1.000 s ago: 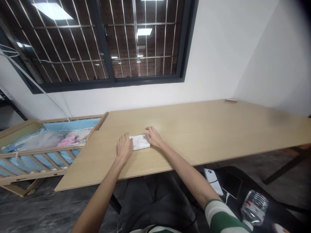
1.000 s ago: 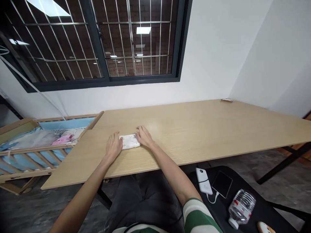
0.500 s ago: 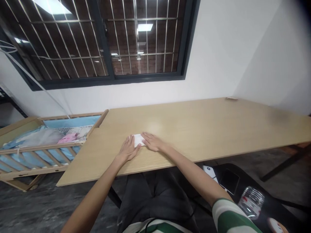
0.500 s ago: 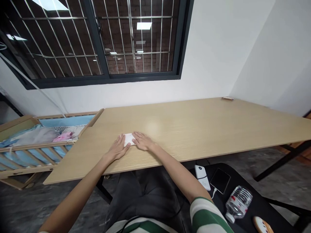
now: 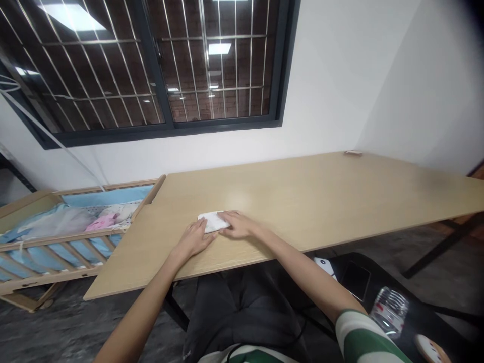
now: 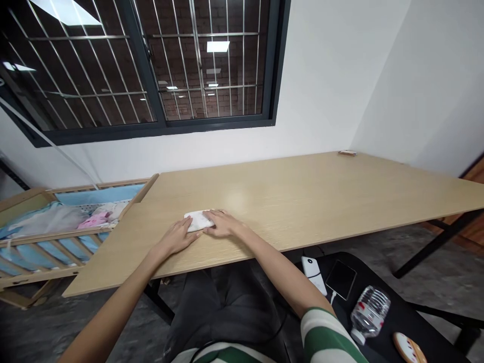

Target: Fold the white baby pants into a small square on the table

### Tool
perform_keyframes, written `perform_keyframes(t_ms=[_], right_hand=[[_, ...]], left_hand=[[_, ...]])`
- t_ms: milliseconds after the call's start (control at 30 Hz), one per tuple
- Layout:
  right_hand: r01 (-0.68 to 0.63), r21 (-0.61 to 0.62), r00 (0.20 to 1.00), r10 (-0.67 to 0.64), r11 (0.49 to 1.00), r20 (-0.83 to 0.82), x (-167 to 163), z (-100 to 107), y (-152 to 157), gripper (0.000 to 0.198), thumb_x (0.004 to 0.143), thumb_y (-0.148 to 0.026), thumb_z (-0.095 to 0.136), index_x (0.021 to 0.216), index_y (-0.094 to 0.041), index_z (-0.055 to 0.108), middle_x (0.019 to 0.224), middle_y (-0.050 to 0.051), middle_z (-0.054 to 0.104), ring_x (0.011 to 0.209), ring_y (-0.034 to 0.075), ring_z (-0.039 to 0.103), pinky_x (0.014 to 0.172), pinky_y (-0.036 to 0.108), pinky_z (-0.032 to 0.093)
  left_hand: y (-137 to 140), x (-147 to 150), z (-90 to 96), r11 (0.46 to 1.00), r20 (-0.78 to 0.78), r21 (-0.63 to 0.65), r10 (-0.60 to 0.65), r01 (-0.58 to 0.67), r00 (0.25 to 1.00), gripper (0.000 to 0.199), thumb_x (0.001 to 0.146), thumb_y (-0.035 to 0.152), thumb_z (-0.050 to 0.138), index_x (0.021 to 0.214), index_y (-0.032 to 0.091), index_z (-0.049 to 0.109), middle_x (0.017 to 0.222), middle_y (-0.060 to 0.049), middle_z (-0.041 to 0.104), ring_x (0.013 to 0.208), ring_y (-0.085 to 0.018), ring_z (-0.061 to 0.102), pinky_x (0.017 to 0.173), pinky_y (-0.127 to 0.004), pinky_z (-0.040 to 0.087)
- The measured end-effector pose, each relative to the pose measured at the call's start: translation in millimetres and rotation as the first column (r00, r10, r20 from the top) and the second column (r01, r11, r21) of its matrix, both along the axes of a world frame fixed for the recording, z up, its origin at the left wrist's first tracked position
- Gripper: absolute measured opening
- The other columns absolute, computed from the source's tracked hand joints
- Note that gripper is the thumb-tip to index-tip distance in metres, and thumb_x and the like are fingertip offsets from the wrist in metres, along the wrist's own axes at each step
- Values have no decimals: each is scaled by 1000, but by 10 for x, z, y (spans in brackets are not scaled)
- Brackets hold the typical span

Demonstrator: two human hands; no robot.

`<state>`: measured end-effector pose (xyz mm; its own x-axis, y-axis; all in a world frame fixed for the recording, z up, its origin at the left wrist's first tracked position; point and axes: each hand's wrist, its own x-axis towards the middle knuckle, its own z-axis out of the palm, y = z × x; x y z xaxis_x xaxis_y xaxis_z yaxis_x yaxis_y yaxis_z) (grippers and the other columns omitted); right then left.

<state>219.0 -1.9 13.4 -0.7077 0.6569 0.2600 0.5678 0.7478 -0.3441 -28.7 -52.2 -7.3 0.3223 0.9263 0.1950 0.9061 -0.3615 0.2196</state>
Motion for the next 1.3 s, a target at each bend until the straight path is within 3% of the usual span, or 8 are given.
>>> perform_keyframes(t_ms=[333, 467, 633, 733, 867, 1067, 1200, 1300], right_hand=[[117, -30, 973, -121, 993, -195, -141, -51, 236, 51, 85, -15, 54, 137, -15, 55, 127, 15, 67, 123, 31, 58, 108, 48, 39], [81, -248, 867, -191, 965, -460, -208, 231, 277, 44, 88, -23, 59, 131, -19, 51, 117, 9, 67, 109, 26, 63, 95, 40, 49], [-80, -447, 803, -208, 891, -558, -241, 474, 313, 51, 88, -29, 65, 134, -20, 46, 107, 6, 63, 90, 19, 64, 78, 32, 54], [-66, -491, 841, -216, 869, -496, -261, 425, 378, 56, 83, -32, 75, 131, -19, 50, 102, 5, 63, 83, 18, 63, 69, 29, 54], [14, -502, 877, -252, 865, -410, -310, 176, 496, 49, 77, -28, 81, 118, -16, 57, 105, 9, 65, 84, 18, 65, 68, 28, 55], [85, -466, 889, -278, 881, -363, -362, -139, 579, 37, 78, -28, 81, 108, -15, 64, 99, 9, 70, 85, 20, 68, 73, 31, 57], [60, -273, 929, -154, 960, -336, -372, -21, 431, 40, 91, -33, 69, 126, -16, 62, 125, 15, 67, 112, 25, 66, 94, 40, 55], [-80, -75, 972, 61, 994, -228, -416, 151, 150, 46, 100, -41, 55, 140, -19, 57, 148, 15, 55, 140, 27, 48, 116, 45, 38]], left_hand=[[71, 43, 278, 994, 182, 40, 90, -99, 979, 38, 88, 14, 47, 120, 17, 67, 124, -14, 70, 119, -26, 64, 106, -36, 45], [-72, 21, 438, 986, 319, 77, 118, -150, 940, 29, 91, 21, 46, 110, 16, 67, 112, -12, 73, 109, -26, 67, 98, -36, 50], [-357, 49, 449, 986, 545, -8, 142, -164, 826, 49, 90, 38, 56, 133, 14, 48, 100, -9, 76, 90, -23, 74, 78, -33, 56], [-475, 156, 331, 974, 616, -99, 220, -203, 757, 59, 87, 42, 61, 136, 15, 42, 88, -7, 76, 80, -25, 74, 73, -35, 55], [-518, 315, 153, 954, 412, -113, 299, -278, 861, 47, 91, 39, 56, 132, 17, 45, 102, -12, 76, 94, -30, 73, 79, -37, 51], [-578, 422, 100, 911, 130, -41, 412, -411, 902, 42, 98, 45, 47, 129, 18, 53, 116, -18, 72, 107, -33, 68, 86, -40, 49], [-763, 556, 69, 915, 115, 167, 351, -366, 929, 51, 100, 48, 39, 133, 13, 55, 134, -23, 61, 122, -36, 58, 99, -46, 46], [-924, 730, -47, 929, 142, 219, 273, -299, 951, 58, 101, 50, 36, 145, 15, 49, 148, -22, 51, 134, -37, 49, 106, -50, 42]])
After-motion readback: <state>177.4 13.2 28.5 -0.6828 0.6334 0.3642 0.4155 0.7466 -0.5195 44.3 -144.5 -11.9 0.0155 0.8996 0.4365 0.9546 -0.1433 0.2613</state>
